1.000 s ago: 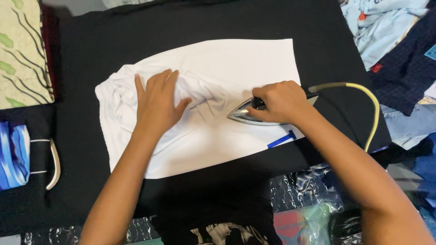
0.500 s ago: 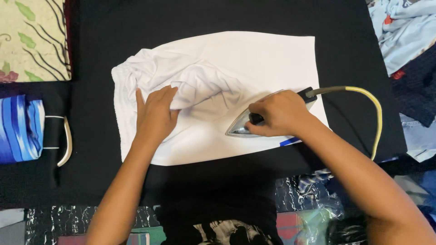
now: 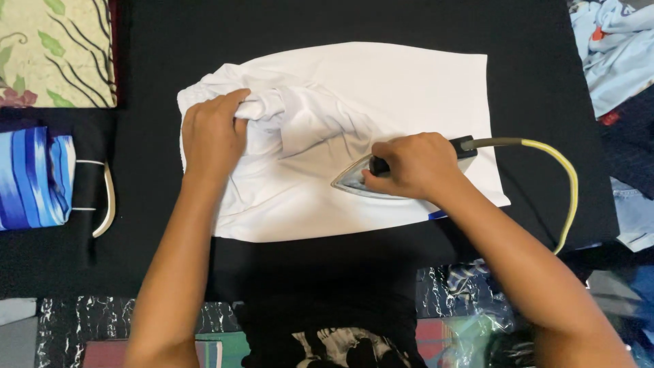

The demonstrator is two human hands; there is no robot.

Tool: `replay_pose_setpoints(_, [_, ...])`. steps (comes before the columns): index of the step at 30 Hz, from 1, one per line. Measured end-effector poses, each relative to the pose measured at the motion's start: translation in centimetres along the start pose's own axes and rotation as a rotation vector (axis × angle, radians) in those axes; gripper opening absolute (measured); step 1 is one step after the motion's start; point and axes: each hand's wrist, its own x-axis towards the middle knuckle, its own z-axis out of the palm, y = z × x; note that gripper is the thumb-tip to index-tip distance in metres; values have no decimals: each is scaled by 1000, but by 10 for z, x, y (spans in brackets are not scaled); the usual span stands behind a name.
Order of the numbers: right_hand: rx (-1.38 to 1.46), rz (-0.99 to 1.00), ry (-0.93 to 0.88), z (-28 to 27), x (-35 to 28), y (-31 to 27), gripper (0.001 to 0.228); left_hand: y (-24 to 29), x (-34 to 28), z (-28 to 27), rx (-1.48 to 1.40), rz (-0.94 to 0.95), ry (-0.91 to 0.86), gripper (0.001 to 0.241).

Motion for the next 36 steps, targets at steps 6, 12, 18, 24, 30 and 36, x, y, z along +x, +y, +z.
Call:
replay_pose_setpoints(6, [14, -158, 64, 4, -11, -1, 46, 46, -45, -41, -108, -48, 67, 70])
replay_pose_setpoints(12, [-1, -163, 125, 7, -4, -15, 46, 48, -117, -48, -61, -141, -174, 87])
replay_pose_setpoints(18, [39, -325, -29, 8, -10, -38, 37, 41, -123, -63, 14, -220, -372, 86])
replay_pose_setpoints(24, [32, -223, -30, -1, -9, -57, 40, 36, -129, -57, 38, -284, -375, 97])
replay_pose_setpoints(30, [59, -249, -5, -1, -4, -71, 39, 36, -134, -63, 7, -332, -368, 107])
replay_pose_setpoints(36, [58, -263, 47, 9, 0, -103, 41, 32, -149, -72, 63, -341, -375, 97])
